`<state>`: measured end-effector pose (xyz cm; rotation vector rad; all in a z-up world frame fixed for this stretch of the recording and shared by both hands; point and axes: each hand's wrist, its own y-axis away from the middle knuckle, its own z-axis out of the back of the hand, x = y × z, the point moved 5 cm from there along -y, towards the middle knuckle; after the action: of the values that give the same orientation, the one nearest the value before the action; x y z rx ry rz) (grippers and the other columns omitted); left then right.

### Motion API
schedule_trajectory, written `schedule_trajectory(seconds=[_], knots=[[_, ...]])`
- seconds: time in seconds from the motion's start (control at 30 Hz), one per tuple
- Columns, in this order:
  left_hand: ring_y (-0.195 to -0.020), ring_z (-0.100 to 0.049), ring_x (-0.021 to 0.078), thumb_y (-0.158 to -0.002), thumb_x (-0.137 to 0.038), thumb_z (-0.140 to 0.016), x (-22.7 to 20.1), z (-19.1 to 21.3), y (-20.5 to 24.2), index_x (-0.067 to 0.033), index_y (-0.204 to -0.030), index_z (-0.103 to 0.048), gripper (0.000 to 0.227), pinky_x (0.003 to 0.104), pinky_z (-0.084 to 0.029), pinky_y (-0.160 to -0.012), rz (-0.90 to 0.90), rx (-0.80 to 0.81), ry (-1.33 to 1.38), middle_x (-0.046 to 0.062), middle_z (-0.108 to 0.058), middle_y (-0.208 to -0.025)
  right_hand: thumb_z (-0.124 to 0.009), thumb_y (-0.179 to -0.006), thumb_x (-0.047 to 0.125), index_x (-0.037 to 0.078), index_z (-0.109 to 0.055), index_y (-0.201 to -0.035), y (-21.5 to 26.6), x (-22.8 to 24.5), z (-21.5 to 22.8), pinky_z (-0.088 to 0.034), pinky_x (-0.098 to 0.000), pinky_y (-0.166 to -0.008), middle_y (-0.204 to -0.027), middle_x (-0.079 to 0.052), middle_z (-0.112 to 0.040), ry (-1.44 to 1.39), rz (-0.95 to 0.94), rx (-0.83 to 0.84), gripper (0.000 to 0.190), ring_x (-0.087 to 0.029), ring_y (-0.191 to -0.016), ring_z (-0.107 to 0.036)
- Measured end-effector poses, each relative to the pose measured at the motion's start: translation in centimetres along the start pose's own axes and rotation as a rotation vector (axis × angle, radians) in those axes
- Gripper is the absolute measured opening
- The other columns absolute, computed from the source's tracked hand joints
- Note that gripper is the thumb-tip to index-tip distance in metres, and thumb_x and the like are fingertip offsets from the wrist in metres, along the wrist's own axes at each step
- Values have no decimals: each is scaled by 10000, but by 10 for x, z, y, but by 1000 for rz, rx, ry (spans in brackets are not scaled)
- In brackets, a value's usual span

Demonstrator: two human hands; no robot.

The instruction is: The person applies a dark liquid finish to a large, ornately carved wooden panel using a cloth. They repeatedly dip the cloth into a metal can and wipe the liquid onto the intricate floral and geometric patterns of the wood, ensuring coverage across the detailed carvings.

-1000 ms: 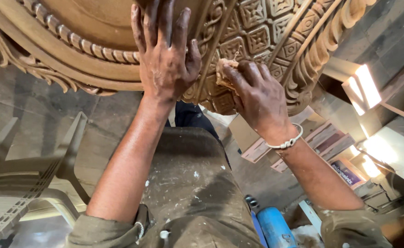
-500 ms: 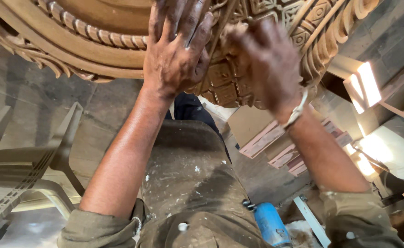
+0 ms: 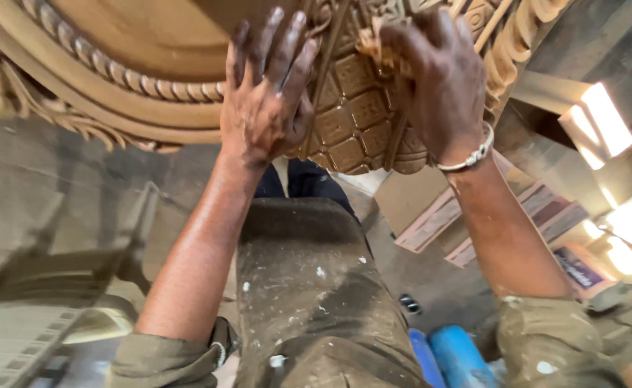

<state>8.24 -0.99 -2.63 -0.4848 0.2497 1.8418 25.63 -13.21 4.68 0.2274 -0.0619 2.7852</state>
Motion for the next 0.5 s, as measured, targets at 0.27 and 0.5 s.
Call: schedule_trajectory(seconds=[0.27,0.5], knots=[[-1561,-246,341,-961,-273,-635,-13,12,-12,-103,-1571,-423,668,592,-141,-1285,-65,90,22,105,-363,-1670,-733,-1048,179,152,-743,-1199,27,-4,-22,-538,-296,-667,-1072,-56,-687,-56,-53,10,153,-196,-925,-630],[-1572,-274,348,-990,-263,-637,-18,11,-12,-81,-1564,-438,635,554,-145,-1316,-110,85,7,147,-353,-1668,-687,-985,25,199,-754,-1283,10,-40,-31,-520,-282,-643,-1065,-73,-675,-75,-105,-153,351,-198,-913,-623]])
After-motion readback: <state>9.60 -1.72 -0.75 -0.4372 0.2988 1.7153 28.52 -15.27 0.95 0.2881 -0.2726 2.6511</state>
